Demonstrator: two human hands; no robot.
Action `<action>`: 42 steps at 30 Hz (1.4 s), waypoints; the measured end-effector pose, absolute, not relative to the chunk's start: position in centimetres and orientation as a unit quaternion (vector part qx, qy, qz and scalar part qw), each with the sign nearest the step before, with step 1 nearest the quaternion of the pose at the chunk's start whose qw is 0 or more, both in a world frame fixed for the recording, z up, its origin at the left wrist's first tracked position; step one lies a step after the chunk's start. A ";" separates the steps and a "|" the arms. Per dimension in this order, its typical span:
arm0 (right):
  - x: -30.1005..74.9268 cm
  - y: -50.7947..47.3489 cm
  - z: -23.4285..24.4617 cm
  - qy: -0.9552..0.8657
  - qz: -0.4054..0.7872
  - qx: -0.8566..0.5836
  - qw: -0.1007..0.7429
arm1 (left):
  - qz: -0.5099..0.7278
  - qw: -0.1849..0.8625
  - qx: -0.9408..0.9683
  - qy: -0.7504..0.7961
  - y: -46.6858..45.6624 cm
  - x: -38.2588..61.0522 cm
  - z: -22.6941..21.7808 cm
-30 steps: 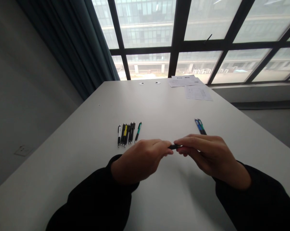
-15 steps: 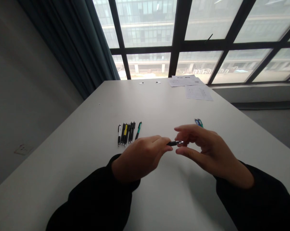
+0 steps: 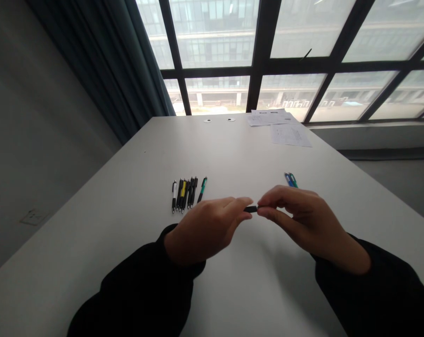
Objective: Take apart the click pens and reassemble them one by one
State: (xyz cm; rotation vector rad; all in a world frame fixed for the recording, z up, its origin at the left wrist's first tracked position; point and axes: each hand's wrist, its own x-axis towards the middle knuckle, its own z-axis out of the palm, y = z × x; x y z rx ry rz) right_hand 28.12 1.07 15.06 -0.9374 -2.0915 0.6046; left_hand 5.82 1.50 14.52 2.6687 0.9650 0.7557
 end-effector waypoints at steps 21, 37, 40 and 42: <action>28.1 0.8 15.1 -0.822 0.199 -0.306 0.436 | 0.256 0.106 0.899 0.338 1.4 6.2 15.1; 28.1 0.8 15.4 -0.832 0.198 -0.325 0.403 | 0.278 0.055 0.906 0.315 1.5 6.1 14.7; 28.2 0.8 15.4 -0.827 0.212 -0.328 0.403 | 0.273 0.038 0.906 0.321 1.5 6.0 14.7; 28.3 0.8 15.2 -0.822 0.223 -0.336 0.401 | 0.266 0.023 0.908 0.322 1.5 6.0 14.8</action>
